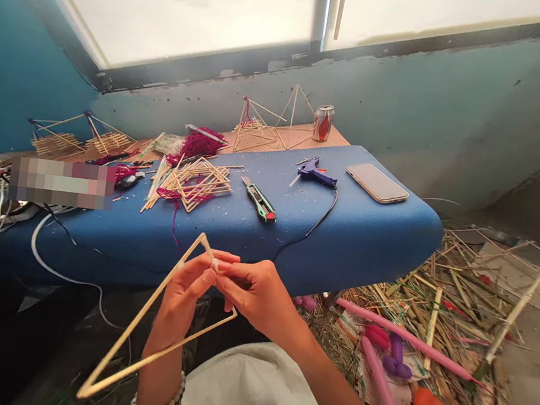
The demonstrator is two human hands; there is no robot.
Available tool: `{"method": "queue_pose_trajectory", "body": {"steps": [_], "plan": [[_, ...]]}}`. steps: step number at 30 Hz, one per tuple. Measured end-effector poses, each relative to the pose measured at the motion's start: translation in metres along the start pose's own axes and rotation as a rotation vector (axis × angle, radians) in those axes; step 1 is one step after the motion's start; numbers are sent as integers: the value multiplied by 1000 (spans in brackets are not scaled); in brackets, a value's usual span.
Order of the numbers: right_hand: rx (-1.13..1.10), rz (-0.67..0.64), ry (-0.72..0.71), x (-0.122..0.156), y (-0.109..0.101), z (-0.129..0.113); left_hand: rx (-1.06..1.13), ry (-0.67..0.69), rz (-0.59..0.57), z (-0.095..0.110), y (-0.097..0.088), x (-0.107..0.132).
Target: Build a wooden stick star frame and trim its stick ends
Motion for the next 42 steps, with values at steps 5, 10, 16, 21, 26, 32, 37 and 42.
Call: {"method": "queue_pose_trajectory", "body": {"steps": [5, 10, 16, 21, 26, 32, 37, 42], "plan": [[120, 163, -51, 4, -14, -15, 2, 34, 221, 7, -12, 5], [200, 248, -235, 2, -20, -42, 0, 22, 187, 8, -12, 5], [53, 171, -193, -9, -11, -37, 28, -6, 162, 5, -6, 8], [-5, 148, -158, -9, -10, -36, 80, -26, 102, 3, -1, 11], [103, 146, -234, -1, -10, -45, 169, -68, -6, 0, 8, 11], [323, 140, -374, 7, -7, -59, 333, -157, -179, -6, 23, 12], [194, -46, -240, 3, -8, -51, 363, -243, -266, -5, 23, 17], [-127, -248, 16, -1, -12, -36, 315, -318, -344, -5, 27, 20]]}}
Point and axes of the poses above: each hand's wrist, its own x-axis away from the middle knuckle, its own y-axis out of the palm, z = x × y, the point moved 8 cm from there along -x, towards the middle knuckle, and after that the axes turned 2 degrees about y, right-handed, at the moved point
